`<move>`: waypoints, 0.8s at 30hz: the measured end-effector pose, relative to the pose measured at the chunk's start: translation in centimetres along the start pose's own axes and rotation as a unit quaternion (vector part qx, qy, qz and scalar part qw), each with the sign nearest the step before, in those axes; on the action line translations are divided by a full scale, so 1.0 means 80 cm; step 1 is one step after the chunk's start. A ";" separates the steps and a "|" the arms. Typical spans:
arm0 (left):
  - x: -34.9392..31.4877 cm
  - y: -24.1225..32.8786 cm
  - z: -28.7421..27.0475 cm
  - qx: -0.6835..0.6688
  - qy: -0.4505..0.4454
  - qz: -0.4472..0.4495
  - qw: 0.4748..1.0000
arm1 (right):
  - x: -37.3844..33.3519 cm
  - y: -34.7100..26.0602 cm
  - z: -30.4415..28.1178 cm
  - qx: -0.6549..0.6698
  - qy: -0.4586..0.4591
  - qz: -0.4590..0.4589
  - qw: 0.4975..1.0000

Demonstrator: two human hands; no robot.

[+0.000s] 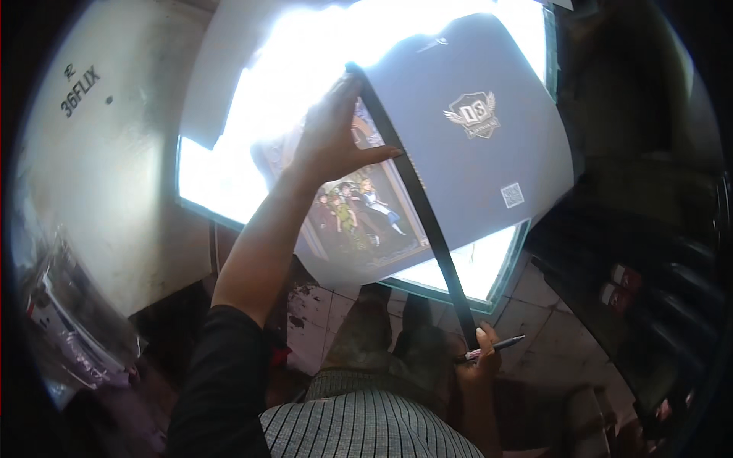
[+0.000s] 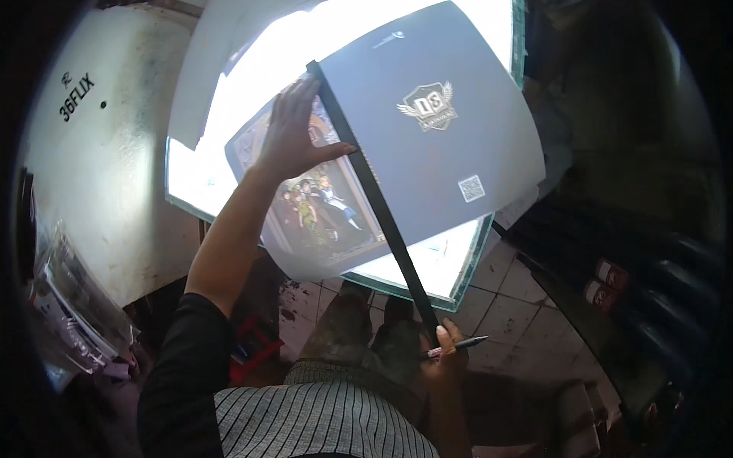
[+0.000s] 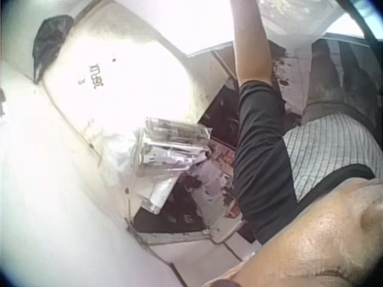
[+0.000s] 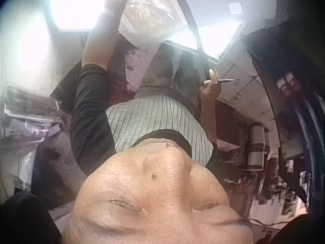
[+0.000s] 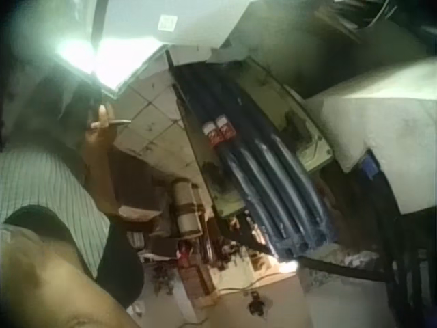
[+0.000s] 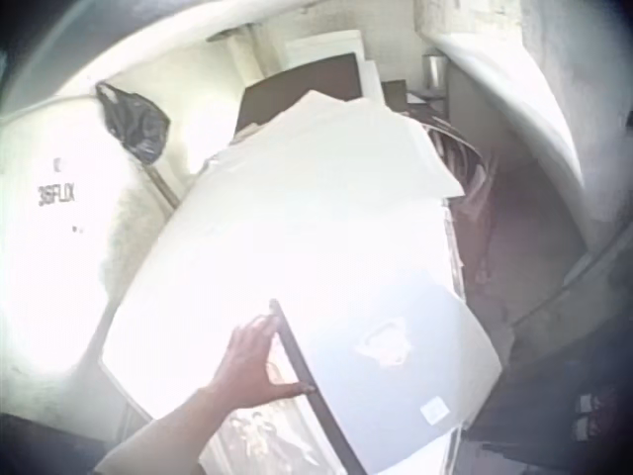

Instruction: The person applies a strip of black adhesive tape to the edge of a printed paper poster on a light table, using a pen-like tool to press it down.

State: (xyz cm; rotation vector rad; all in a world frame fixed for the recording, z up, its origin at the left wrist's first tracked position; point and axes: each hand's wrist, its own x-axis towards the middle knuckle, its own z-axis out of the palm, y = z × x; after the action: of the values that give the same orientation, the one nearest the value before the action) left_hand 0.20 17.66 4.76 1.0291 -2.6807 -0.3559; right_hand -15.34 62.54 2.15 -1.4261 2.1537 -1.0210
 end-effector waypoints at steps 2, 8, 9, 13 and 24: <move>0.005 0.012 0.000 -0.018 -0.017 -0.003 1.000 | 0.014 -0.009 0.003 0.028 0.031 -0.032 0.999; 0.013 0.031 -0.004 -0.004 0.063 0.038 0.997 | 0.006 -0.009 -0.004 0.058 0.014 -0.024 0.998; 0.013 0.031 -0.004 0.007 0.059 0.036 0.998 | 0.007 -0.009 -0.006 0.059 0.014 -0.023 0.998; 0.008 0.023 0.002 0.031 0.055 0.028 0.998 | 0.012 -0.009 -0.008 0.058 0.009 -0.017 0.998; 0.006 0.021 0.003 0.022 0.044 0.021 0.999 | 0.011 -0.001 -0.003 0.085 0.003 -0.004 0.996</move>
State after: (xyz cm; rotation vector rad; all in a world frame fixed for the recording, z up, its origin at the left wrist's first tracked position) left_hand -1.28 18.59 5.13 0.9758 -2.6365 -0.2392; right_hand -15.83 61.87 2.44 -1.3537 2.0127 -1.1819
